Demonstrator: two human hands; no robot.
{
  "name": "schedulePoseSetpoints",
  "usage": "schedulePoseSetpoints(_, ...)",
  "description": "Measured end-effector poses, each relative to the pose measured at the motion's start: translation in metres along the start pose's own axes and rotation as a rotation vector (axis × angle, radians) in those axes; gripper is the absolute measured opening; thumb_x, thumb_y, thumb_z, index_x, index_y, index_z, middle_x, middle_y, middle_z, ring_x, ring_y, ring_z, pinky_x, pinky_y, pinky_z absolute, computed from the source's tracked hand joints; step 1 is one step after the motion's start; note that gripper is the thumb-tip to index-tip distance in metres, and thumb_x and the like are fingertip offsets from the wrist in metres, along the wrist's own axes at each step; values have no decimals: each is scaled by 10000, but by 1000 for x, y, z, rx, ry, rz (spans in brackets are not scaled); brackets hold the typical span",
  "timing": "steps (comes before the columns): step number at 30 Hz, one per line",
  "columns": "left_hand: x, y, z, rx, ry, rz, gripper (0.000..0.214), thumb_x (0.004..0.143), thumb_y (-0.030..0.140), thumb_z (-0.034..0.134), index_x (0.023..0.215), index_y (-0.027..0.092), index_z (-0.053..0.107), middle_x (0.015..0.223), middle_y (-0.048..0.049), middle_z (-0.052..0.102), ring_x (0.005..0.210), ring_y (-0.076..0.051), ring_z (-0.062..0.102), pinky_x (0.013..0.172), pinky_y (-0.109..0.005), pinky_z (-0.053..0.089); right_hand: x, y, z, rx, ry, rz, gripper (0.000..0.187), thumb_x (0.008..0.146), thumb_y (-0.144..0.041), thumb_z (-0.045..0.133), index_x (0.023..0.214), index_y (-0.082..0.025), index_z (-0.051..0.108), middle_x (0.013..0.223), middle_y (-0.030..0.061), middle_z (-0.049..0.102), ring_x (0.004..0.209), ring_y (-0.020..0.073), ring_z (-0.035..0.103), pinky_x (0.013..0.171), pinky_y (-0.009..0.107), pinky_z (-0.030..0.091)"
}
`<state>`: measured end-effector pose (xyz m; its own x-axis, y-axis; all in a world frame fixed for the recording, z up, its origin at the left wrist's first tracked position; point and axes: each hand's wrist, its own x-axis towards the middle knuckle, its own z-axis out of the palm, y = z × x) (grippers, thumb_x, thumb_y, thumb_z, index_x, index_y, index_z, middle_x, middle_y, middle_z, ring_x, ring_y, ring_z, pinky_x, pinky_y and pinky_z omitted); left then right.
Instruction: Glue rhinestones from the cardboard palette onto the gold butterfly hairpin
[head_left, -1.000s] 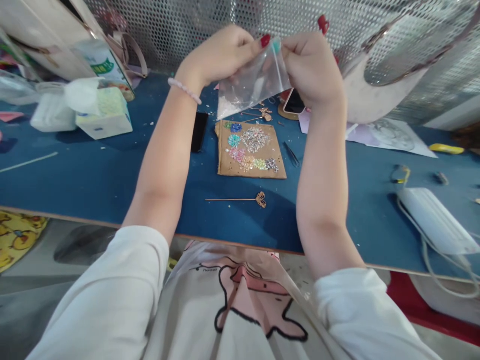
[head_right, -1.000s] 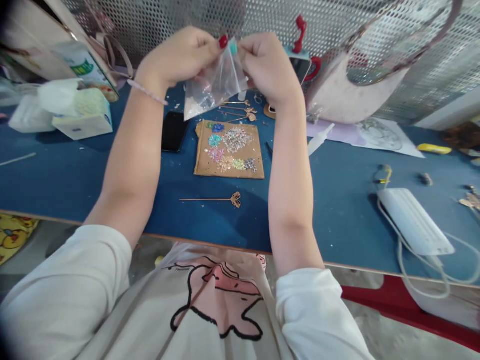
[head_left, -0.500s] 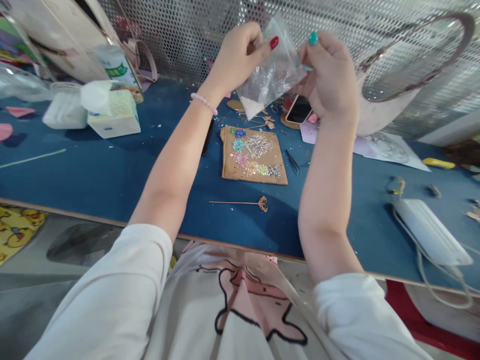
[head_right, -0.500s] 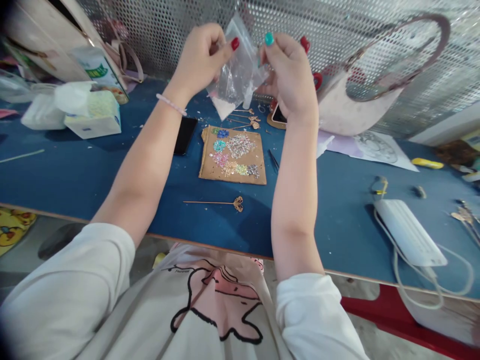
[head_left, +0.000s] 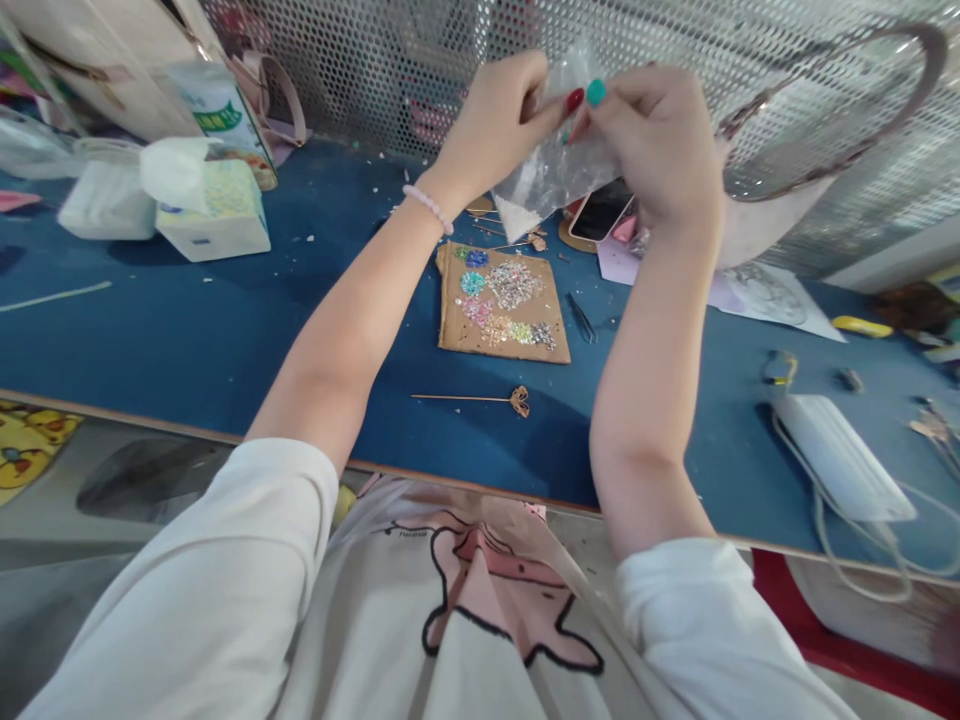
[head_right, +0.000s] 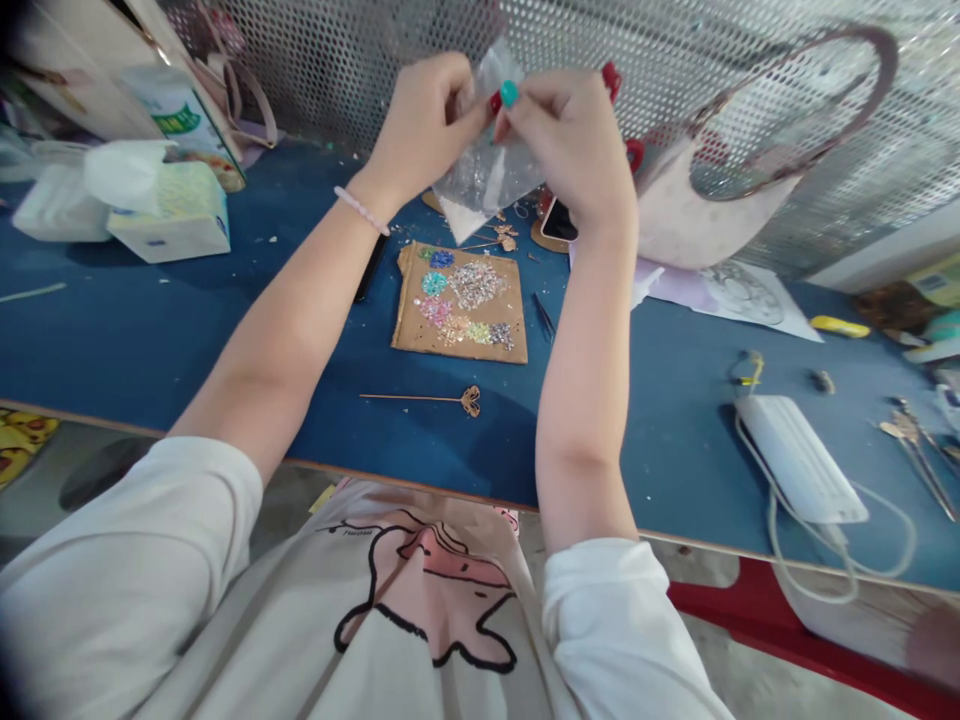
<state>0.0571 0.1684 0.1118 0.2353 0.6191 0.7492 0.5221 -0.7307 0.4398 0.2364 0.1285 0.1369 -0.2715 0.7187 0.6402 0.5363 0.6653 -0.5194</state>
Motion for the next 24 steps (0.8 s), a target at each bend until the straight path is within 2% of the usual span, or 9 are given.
schedulePoseSetpoints(2,-3,9,-5,-35,-49,0,503,975,434,584,611,336,251,729,-9,598,708,-156,448,799,-354,436,1,-1,0,-70,84,24,270,864,-322,601,606,-276,665,592,27,502,618,186,466,787,357,516)
schedulePoseSetpoints(4,-6,16,-11,-91,-154,-17,418,955,336,580,626,325,323,695,8,601,641,-124,509,729,-339,459,2,1,-1,-70,147,46,271,866,-286,590,609,-277,674,613,24,550,597,177,472,738,350,512)
schedulePoseSetpoints(7,-9,17,-20,-191,-339,-49,334,1013,377,489,695,276,459,751,-2,703,615,-100,626,595,-298,495,1,4,-7,-55,179,38,289,898,-340,597,628,-292,689,665,34,618,628,193,560,738,360,529)
schedulePoseSetpoints(10,-11,9,-24,-222,-475,-67,316,1003,351,540,739,203,631,822,-26,771,642,-88,659,591,-271,528,-3,4,-14,-35,191,18,305,916,-440,609,659,-314,717,702,48,681,670,212,620,747,365,548)
schedulePoseSetpoints(13,-11,-1,-24,-230,-514,-83,249,969,271,599,780,169,724,768,-13,766,648,-80,668,600,-261,523,-6,5,-18,3,211,-7,303,911,-497,626,681,-332,735,720,48,714,669,213,638,714,361,543)
schedulePoseSetpoints(17,-13,-9,-22,-265,-514,-103,240,956,216,600,779,152,749,754,-36,764,691,-129,710,664,-322,573,-6,9,-23,27,231,-22,282,905,-493,638,695,-339,749,714,41,710,650,205,617,664,362,500)
schedulePoseSetpoints(21,-14,-12,-22,-275,-579,-133,228,950,246,636,815,129,777,803,-71,781,752,-169,736,736,-369,597,-4,14,-25,-26,161,5,226,864,-379,662,674,-311,764,721,45,729,642,192,598,623,363,420)
schedulePoseSetpoints(24,-13,-10,-22,-267,-618,-175,146,882,248,750,840,121,806,810,-73,781,797,-185,725,790,-362,550,0,16,-23,-81,126,9,194,805,-275,676,633,-282,767,619,38,687,524,152,475,579,357,322)
